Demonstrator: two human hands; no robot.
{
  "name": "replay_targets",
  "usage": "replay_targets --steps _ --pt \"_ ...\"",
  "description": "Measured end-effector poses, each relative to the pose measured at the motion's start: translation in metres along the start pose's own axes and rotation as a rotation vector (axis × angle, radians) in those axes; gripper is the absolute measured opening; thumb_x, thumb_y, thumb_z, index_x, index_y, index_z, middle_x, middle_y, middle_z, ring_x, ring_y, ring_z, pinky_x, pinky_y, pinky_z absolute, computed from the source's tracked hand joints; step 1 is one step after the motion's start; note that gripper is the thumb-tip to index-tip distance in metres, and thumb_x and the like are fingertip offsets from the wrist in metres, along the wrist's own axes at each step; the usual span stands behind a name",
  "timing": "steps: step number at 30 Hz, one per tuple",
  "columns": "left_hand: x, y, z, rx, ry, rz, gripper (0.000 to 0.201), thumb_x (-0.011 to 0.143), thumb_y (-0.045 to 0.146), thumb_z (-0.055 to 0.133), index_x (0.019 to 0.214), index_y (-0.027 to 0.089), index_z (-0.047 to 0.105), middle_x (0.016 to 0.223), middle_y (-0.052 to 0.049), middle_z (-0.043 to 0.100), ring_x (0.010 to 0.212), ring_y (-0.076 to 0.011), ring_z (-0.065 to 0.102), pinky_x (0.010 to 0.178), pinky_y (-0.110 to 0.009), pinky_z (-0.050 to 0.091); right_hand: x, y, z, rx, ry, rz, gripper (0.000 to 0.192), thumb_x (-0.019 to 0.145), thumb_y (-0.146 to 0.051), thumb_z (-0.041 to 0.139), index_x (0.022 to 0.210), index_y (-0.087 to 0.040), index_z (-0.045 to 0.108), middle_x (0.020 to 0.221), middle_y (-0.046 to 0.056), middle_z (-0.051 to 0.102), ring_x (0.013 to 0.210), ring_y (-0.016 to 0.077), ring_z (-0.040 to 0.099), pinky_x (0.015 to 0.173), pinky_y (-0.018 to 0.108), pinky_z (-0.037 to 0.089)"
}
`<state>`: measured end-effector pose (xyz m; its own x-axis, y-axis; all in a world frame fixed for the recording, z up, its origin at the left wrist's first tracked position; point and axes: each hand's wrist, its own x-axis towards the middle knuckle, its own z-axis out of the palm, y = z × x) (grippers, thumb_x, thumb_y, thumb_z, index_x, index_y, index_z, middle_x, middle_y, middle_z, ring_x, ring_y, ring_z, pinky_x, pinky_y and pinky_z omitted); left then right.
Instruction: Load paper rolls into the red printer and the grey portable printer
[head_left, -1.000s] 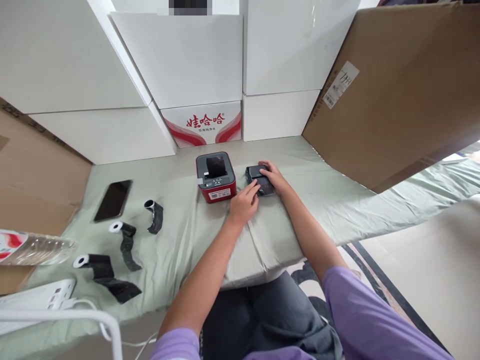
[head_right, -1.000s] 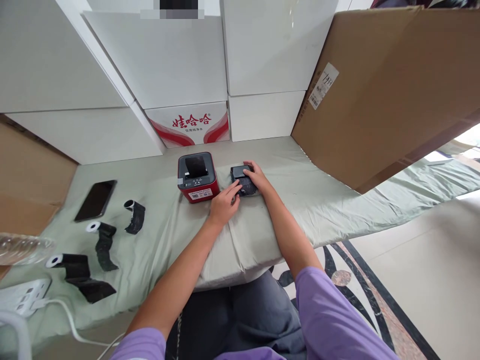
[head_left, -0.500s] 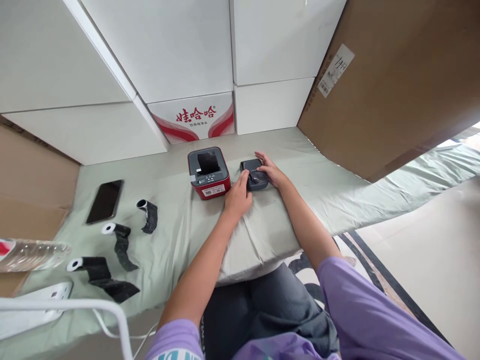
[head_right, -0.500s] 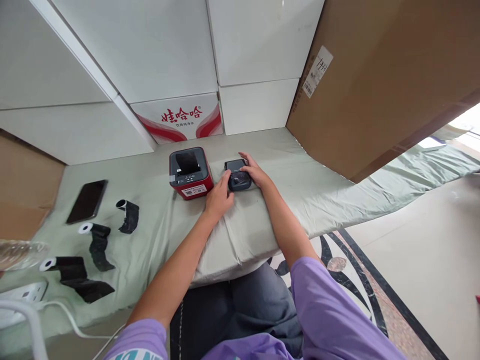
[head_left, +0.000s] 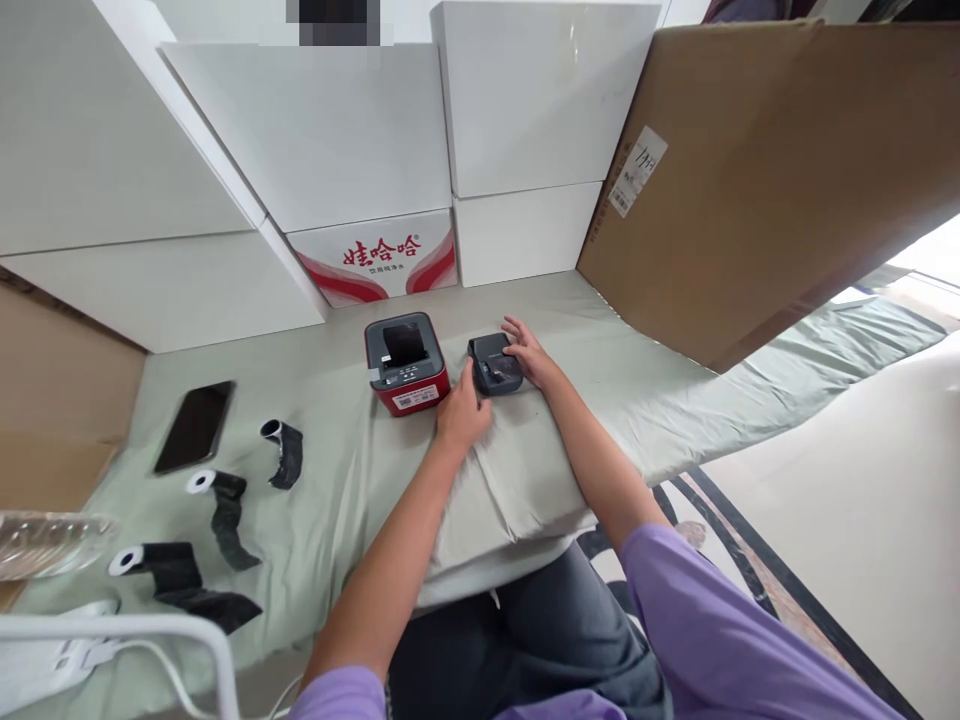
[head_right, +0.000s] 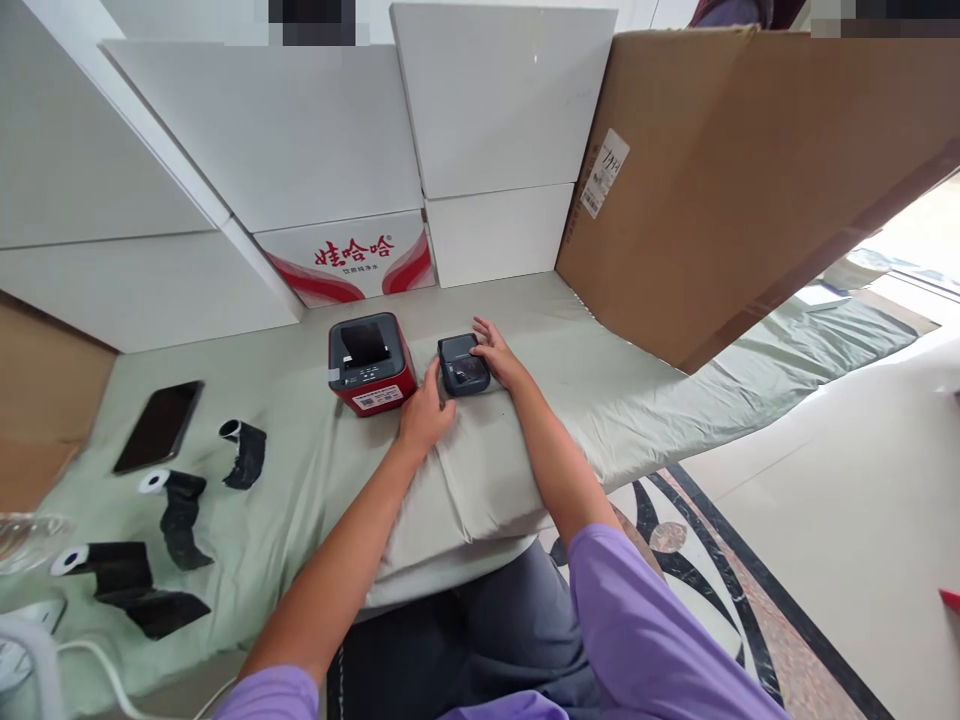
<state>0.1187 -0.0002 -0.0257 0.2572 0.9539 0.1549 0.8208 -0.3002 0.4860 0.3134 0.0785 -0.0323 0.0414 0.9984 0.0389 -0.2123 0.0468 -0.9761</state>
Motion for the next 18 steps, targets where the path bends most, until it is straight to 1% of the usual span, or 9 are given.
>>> replay_targets --steps 4,8,12,15,18 --pt "0.0015 0.0013 -0.0006 0.025 -0.029 -0.016 0.084 0.088 0.025 0.055 0.164 0.016 0.021 0.137 -0.016 0.068 0.113 -0.0312 0.072 0.091 -0.04 0.058 -0.0011 -0.001 -0.0006 0.039 0.015 0.011 0.079 0.054 -0.022 0.07 0.131 -0.033 0.055 0.146 0.006 0.054 0.13 0.0265 0.055 0.116 0.046 0.045" --pt "0.0015 0.0023 -0.0003 0.034 -0.039 -0.022 0.084 0.089 0.025 0.054 0.165 0.015 0.02 0.142 -0.016 0.065 0.119 -0.0301 0.07 0.096 -0.039 0.056 0.0 0.0 0.0001 0.033 0.017 0.023 0.077 0.052 -0.022 0.069 0.128 -0.032 0.057 0.144 0.005 0.056 0.13 0.0278 0.054 0.119 0.048 0.042" --pt "0.0014 0.0031 -0.0009 0.044 -0.035 -0.029 0.084 0.089 0.023 0.054 0.165 0.015 0.02 0.146 -0.016 0.062 0.123 -0.0302 0.068 0.099 -0.039 0.055 0.0017 0.0021 0.0002 0.003 0.016 0.013 0.071 0.055 -0.023 0.068 0.125 -0.032 0.059 0.142 0.004 0.059 0.136 0.0289 0.051 0.121 0.051 0.038" --pt "0.0014 0.004 -0.0019 0.034 -0.043 -0.03 0.085 0.089 0.022 0.054 0.166 0.015 0.018 0.147 -0.015 0.062 0.123 -0.0298 0.068 0.098 -0.039 0.056 0.0022 0.0029 -0.0003 0.008 0.017 0.014 0.069 0.056 -0.024 0.067 0.124 -0.032 0.059 0.142 0.004 0.06 0.138 0.0294 0.051 0.122 0.051 0.037" --pt "0.0014 0.0046 -0.0025 0.026 -0.046 -0.037 0.084 0.089 0.022 0.053 0.165 0.015 0.02 0.149 -0.015 0.06 0.125 -0.0296 0.067 0.099 -0.039 0.055 0.0028 0.0033 -0.0004 0.018 0.021 0.026 0.07 0.055 -0.025 0.067 0.124 -0.031 0.058 0.142 0.006 0.06 0.137 0.0299 0.052 0.123 0.051 0.036"
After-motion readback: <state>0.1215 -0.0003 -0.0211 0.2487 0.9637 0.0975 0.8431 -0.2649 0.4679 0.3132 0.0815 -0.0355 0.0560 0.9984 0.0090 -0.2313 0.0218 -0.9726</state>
